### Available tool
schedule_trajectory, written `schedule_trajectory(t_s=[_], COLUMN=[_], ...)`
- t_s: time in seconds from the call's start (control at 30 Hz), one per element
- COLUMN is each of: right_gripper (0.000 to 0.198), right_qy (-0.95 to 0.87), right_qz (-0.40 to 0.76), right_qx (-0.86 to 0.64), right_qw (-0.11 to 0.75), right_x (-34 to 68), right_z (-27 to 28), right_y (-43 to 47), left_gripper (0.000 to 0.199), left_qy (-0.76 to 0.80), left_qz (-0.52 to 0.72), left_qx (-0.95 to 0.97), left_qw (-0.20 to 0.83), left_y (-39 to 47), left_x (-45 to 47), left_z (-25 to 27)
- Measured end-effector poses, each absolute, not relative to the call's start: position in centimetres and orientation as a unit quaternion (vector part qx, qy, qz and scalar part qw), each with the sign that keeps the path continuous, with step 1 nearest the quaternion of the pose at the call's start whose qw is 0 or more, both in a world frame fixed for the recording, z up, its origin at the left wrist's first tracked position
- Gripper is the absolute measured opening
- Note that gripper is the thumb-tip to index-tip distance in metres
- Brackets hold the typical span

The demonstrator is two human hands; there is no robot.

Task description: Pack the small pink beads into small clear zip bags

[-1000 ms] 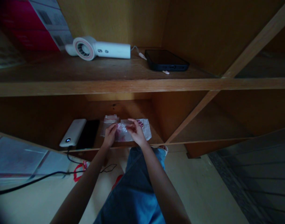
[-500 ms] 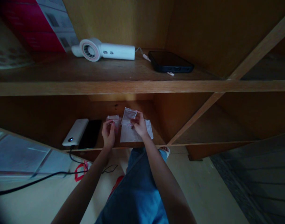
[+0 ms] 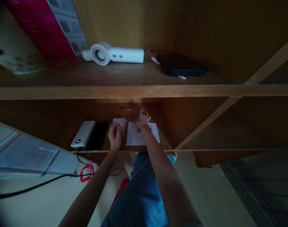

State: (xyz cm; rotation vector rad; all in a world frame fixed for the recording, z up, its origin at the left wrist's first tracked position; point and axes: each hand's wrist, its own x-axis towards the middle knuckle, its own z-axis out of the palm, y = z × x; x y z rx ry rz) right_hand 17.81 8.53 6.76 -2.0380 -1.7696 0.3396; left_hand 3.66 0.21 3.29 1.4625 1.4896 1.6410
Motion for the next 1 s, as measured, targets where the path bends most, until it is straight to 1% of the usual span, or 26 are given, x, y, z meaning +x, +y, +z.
schedule_trajectory(t_s=[0.03,0.1,0.17,0.3,0.4,0.5,0.6,0.7,0.77,0.83,0.87,0.93,1.0], right_gripper=[0.057,0.038,0.028,0.027,0.028,0.03,0.03,0.026,0.024,0.022,0.022,0.021,0.02], right_qy=[-0.646,-0.688,-0.722,-0.74,-0.744,-0.734,-0.702,-0.669,-0.645,-0.629,-0.618,-0.608,-0.601], right_qz=[0.1,0.078,0.077,0.073,0.067,0.06,0.07,0.092,0.103,0.119,0.126,0.149,0.17], right_qx=[-0.726,-0.691,-0.662,-0.65,-0.644,-0.645,-0.656,-0.657,-0.657,-0.649,-0.647,-0.639,-0.631], right_qw=[0.213,0.205,0.186,0.157,0.165,0.205,0.268,0.334,0.376,0.411,0.429,0.447,0.46], right_x=[17.8,17.7,17.6,17.7,17.9,18.2,18.9,20.3,21.4,22.6,23.1,23.9,24.5], right_z=[6.6,6.2,6.0,5.8,5.7,5.8,6.3,7.0,7.2,7.1,6.9,6.4,5.9], right_y=[8.1,7.2,6.4,5.7,5.6,5.3,4.5,3.3,2.5,1.8,1.6,1.3,1.2], left_gripper=[0.022,0.022,0.021,0.021,0.021,0.022,0.021,0.018,0.018,0.025,0.032,0.047,0.056], left_qy=[0.544,0.544,0.544,0.54,0.543,0.543,0.546,0.567,0.6,0.646,0.667,0.699,0.717], left_qz=[0.6,0.598,0.596,0.591,0.585,0.588,0.604,0.605,0.576,0.52,0.486,0.424,0.375], left_qx=[0.535,0.539,0.543,0.552,0.558,0.559,0.55,0.547,0.551,0.557,0.565,0.576,0.587], left_qw=[0.239,0.236,0.234,0.234,0.229,0.217,0.185,0.119,0.067,0.024,0.013,-0.001,-0.007], left_y=[0.2,0.3,0.3,0.2,0.2,0.2,0.1,0.0,0.0,0.2,0.3,0.5,0.7], left_x=[3.7,3.7,3.7,3.6,3.6,3.7,3.8,3.5,3.0,2.4,2.1,1.7,1.5], left_z=[3.3,3.3,3.3,3.4,3.4,3.4,3.6,4.5,5.3,6.0,6.3,6.4,6.0])
